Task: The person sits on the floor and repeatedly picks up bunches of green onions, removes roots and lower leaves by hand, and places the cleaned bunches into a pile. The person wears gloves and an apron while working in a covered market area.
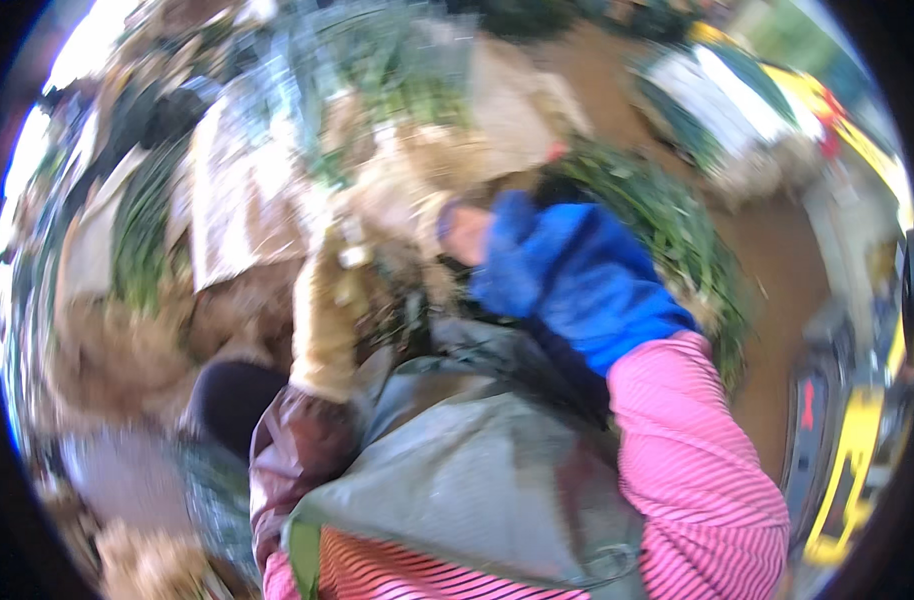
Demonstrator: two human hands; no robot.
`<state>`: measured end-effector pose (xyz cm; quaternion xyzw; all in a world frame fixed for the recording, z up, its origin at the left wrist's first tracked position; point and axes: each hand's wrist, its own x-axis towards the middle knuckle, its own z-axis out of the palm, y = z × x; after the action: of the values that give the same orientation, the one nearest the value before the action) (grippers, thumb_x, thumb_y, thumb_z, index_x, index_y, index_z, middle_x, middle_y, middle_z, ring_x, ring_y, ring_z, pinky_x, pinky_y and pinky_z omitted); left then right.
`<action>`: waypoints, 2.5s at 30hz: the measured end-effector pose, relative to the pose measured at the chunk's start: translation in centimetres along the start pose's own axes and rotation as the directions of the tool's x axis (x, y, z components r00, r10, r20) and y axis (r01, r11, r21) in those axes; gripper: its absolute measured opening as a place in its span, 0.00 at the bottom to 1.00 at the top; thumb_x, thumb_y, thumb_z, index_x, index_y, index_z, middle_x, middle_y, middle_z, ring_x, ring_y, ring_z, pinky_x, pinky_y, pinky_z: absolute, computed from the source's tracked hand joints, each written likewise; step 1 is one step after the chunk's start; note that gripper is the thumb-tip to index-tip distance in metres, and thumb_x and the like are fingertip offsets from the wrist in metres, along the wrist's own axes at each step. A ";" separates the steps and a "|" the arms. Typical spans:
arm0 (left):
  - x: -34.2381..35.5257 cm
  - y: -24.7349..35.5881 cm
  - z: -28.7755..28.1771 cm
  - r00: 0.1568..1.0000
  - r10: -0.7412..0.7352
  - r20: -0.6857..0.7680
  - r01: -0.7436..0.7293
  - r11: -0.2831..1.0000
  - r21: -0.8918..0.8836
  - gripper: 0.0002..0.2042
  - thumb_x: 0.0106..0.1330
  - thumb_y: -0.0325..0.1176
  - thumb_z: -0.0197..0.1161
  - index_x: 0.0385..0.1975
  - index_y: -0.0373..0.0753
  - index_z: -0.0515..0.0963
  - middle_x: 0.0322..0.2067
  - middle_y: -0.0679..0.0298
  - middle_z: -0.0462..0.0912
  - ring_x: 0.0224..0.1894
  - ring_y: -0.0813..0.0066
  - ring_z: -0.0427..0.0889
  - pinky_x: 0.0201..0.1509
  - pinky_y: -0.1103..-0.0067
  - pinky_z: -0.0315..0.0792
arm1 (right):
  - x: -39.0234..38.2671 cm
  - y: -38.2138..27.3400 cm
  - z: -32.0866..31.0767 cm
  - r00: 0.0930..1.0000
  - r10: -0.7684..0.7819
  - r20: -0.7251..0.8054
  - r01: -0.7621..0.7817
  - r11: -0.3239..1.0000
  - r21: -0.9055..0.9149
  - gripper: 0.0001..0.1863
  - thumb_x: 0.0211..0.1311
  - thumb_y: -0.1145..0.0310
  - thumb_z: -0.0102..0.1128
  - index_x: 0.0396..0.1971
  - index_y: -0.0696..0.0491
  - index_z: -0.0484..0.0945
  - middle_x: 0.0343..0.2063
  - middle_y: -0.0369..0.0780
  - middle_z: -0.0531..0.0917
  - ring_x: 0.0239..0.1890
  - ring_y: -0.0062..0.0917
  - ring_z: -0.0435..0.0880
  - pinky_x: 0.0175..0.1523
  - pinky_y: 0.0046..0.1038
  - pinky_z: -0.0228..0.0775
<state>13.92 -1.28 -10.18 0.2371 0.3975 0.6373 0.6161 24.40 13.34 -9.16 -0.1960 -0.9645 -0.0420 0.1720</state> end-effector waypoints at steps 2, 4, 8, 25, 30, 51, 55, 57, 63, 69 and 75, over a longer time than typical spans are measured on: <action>0.0 -2.1 -2.8 0.968 0.252 0.003 -0.250 0.957 0.150 0.14 0.69 0.32 0.56 0.53 0.40 0.71 0.23 0.74 0.69 0.21 0.83 0.68 0.27 0.85 0.69 | -0.2 -2.3 -0.7 0.889 0.383 0.251 -0.358 0.240 0.902 0.10 0.54 0.65 0.60 0.34 0.53 0.81 0.21 0.40 0.80 0.23 0.25 0.77 0.28 0.29 0.70; 1.8 -1.9 -2.8 0.998 0.010 -0.059 -0.019 0.988 -0.151 0.12 0.69 0.41 0.54 0.46 0.42 0.74 0.21 0.70 0.68 0.24 0.78 0.71 0.34 0.79 0.72 | 1.8 -2.0 5.3 0.860 0.503 0.087 -0.180 0.140 0.974 0.13 0.52 0.66 0.60 0.35 0.57 0.79 0.19 0.40 0.78 0.23 0.26 0.78 0.29 0.30 0.73; 3.7 -3.0 -4.5 0.984 -0.061 0.170 0.093 0.979 -0.183 0.12 0.71 0.42 0.51 0.39 0.40 0.74 0.23 0.67 0.72 0.27 0.76 0.71 0.38 0.76 0.71 | 1.9 -2.4 0.4 0.907 0.393 -0.151 0.039 0.279 0.960 0.09 0.52 0.69 0.58 0.32 0.54 0.82 0.16 0.43 0.78 0.22 0.28 0.80 0.30 0.31 0.75; 7.9 -4.2 -4.0 0.984 0.107 0.145 -0.121 0.988 0.093 0.13 0.66 0.34 0.58 0.45 0.34 0.72 0.33 0.65 0.75 0.31 0.80 0.71 0.34 0.86 0.68 | -47.0 10.5 -13.8 0.135 0.987 0.088 -0.921 0.158 -0.356 0.18 0.51 0.53 0.60 0.30 0.54 0.82 0.25 0.46 0.82 0.29 0.39 0.81 0.36 0.39 0.73; 4.5 -3.2 1.1 0.994 0.086 -0.065 -0.092 0.991 -0.097 0.12 0.64 0.36 0.61 0.38 0.34 0.74 0.30 0.64 0.76 0.28 0.79 0.73 0.28 0.84 0.67 | -34.1 11.0 -14.9 0.237 0.963 0.126 -0.919 0.180 0.351 0.13 0.58 0.57 0.57 0.31 0.52 0.80 0.25 0.38 0.82 0.26 0.26 0.79 0.31 0.27 0.69; -2.6 3.0 2.5 0.909 -0.004 0.417 -0.108 0.964 0.244 0.17 0.66 0.44 0.57 0.30 0.33 0.74 0.22 0.63 0.78 0.17 0.84 0.71 0.20 0.88 0.64 | -0.3 3.2 1.1 0.867 0.351 0.354 -0.343 -0.094 0.935 0.11 0.60 0.66 0.49 0.28 0.55 0.80 0.20 0.35 0.82 0.16 0.19 0.77 0.21 0.20 0.68; -2.8 3.1 2.8 0.952 0.009 0.307 -0.080 0.973 0.218 0.18 0.68 0.43 0.53 0.22 0.35 0.71 0.18 0.61 0.76 0.15 0.78 0.70 0.19 0.85 0.64 | 0.0 3.0 0.6 0.889 0.373 0.266 -0.285 -0.006 0.959 0.14 0.61 0.65 0.49 0.34 0.57 0.81 0.20 0.36 0.81 0.17 0.18 0.75 0.20 0.19 0.65; -1.6 3.5 1.8 0.992 0.125 0.034 -0.129 0.925 0.357 0.18 0.69 0.47 0.53 0.24 0.38 0.73 0.21 0.64 0.78 0.19 0.80 0.75 0.21 0.85 0.68 | 0.0 3.2 -0.2 0.903 0.288 0.319 -0.314 -0.065 0.947 0.12 0.60 0.66 0.51 0.33 0.57 0.80 0.21 0.38 0.81 0.21 0.19 0.78 0.23 0.18 0.67; 0.6 1.5 1.4 0.977 0.202 -0.063 -0.162 0.906 0.391 0.11 0.67 0.39 0.59 0.38 0.38 0.78 0.27 0.71 0.79 0.24 0.87 0.72 0.27 0.88 0.69 | 0.6 1.7 1.0 0.874 0.368 0.316 -0.357 0.047 0.933 0.11 0.60 0.63 0.58 0.32 0.56 0.80 0.24 0.36 0.81 0.26 0.17 0.78 0.33 0.20 0.69; 1.7 -1.2 1.5 0.972 0.192 -0.136 -0.139 0.935 0.326 0.08 0.66 0.37 0.60 0.30 0.38 0.77 0.21 0.72 0.77 0.19 0.89 0.70 0.19 0.88 0.62 | 0.4 0.5 2.1 0.822 0.352 0.448 -0.434 -0.122 0.893 0.10 0.58 0.66 0.60 0.34 0.58 0.79 0.29 0.37 0.82 0.32 0.18 0.78 0.39 0.22 0.70; 1.8 -1.4 1.0 0.990 0.103 -0.101 -0.090 0.987 0.130 0.08 0.66 0.37 0.60 0.31 0.39 0.76 0.22 0.70 0.78 0.20 0.86 0.72 0.21 0.87 0.65 | -0.3 0.8 1.7 0.888 0.260 0.380 -0.283 -0.343 0.896 0.14 0.60 0.65 0.58 0.40 0.59 0.78 0.31 0.37 0.82 0.31 0.18 0.78 0.38 0.21 0.72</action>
<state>15.26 0.56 -11.06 0.2596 0.4573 0.6520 0.5462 24.45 14.18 -10.84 -0.2060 -0.5405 0.7747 0.2554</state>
